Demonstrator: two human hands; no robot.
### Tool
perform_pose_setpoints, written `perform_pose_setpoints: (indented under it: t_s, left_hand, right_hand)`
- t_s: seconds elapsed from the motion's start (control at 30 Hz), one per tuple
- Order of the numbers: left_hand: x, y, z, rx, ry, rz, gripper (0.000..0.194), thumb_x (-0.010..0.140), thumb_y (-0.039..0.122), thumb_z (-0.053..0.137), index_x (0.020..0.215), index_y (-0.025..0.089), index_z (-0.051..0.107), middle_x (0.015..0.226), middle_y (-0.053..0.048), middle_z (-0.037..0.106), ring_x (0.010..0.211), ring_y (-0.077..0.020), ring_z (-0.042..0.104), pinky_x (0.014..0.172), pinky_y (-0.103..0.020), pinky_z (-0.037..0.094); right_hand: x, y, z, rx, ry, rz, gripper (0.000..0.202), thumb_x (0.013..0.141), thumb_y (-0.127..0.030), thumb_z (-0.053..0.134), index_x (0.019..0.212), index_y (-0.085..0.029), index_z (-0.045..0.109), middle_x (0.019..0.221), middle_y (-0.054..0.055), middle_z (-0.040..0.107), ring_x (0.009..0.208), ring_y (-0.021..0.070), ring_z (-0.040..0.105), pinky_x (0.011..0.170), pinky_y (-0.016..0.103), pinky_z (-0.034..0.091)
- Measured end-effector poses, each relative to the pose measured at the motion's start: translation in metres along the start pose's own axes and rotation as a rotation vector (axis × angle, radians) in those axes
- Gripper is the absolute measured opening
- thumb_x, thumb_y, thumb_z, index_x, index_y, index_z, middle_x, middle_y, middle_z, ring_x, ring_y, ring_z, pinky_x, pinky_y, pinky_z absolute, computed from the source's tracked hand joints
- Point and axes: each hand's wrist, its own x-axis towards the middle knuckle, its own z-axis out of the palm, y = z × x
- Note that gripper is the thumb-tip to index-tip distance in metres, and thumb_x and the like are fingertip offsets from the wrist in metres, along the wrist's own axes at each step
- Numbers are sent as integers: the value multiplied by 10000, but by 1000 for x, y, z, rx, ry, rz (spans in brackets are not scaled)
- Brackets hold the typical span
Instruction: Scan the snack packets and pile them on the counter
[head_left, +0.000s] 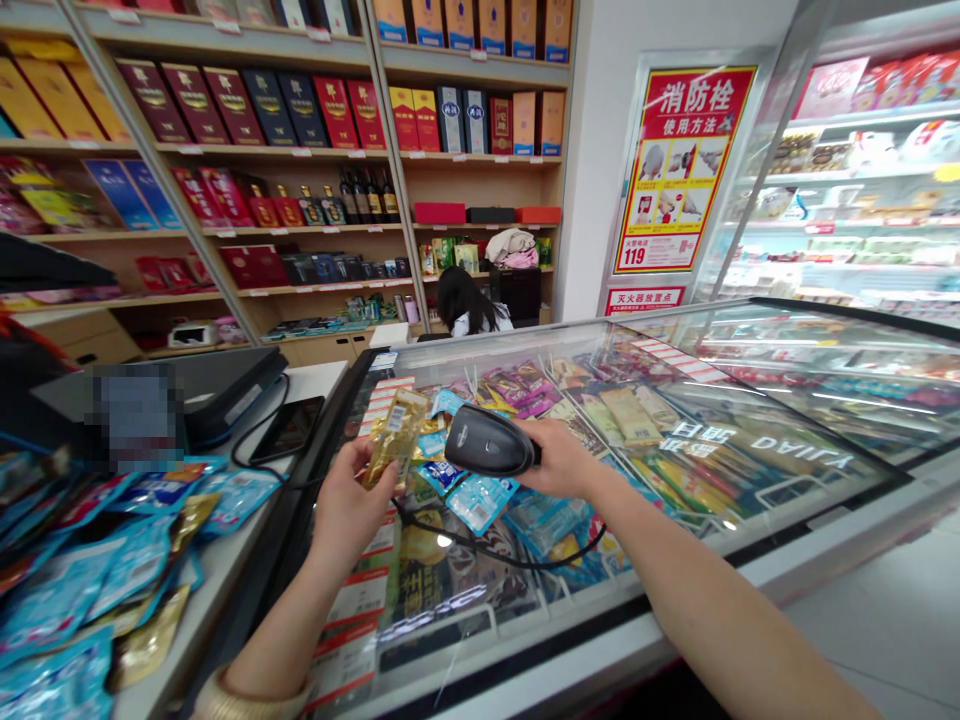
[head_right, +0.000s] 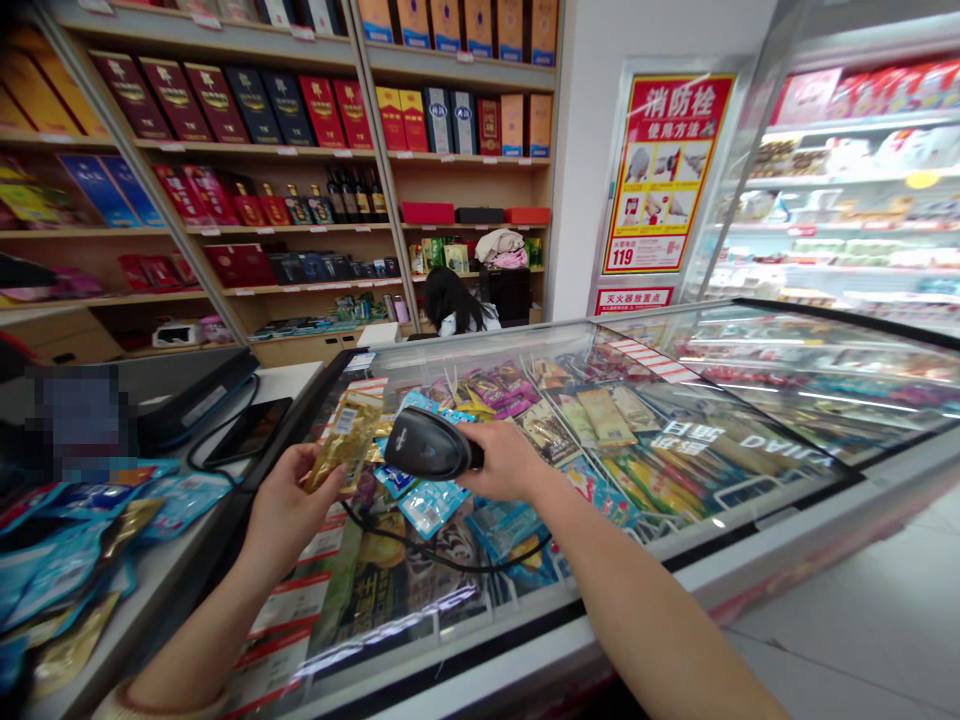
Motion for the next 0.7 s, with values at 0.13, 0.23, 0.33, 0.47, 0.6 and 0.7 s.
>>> perform_pose_setpoints:
  t_s: [0.13,0.23,0.33,0.47,0.6,0.7]
  left_hand:
    - [1,-3,-1,25,31,40,318,615,383,672,808,223,476,778,11,589,711,-176,617,598,-300,559]
    - [1,0,-8,54,98,103,301,648,385,657,831,219,485,791,1,607,763,-185,629,696,-314,551]
    - [-1,11,-27,52,169,134,325,676,403,643,892,216,489,842,-17,626,797,-195,645,722,-322,546]
    - [-13,20,-76,204,327,212,380,689,448,635,967,220,513,924,-41,637,794,-205,651,715,-329,545]
    - [-31,11,-148,447,526,209,397,661,487,630,941,215,555,849,-41,652,717,-215,641,691,-343,526]
    - [-36,-2,-212,594,754,169,431,650,496,625,969,211,575,771,-29,626,643,-212,598,637,-344,492]
  right_hand:
    - [-1,2,0,-11,23,-12,159,727,-279,637,859,-193,620,732,23,648,648,160,578,628,242,421]
    - [-2,3,-1,-15,33,-8,168,734,-279,622,877,-191,629,764,42,677,685,182,615,642,255,431]
    - [-2,5,-1,-14,35,5,199,728,-261,618,912,-190,648,833,61,710,741,200,644,675,266,455]
    - [-5,8,1,-26,38,12,245,721,-253,615,953,-186,663,850,66,720,747,207,653,684,275,465]
    - [-6,10,3,-51,44,9,240,721,-264,599,937,-185,668,804,55,714,707,205,650,651,274,462]
    - [-7,10,3,-53,58,5,227,715,-265,584,907,-187,676,801,56,719,699,202,650,644,270,465]
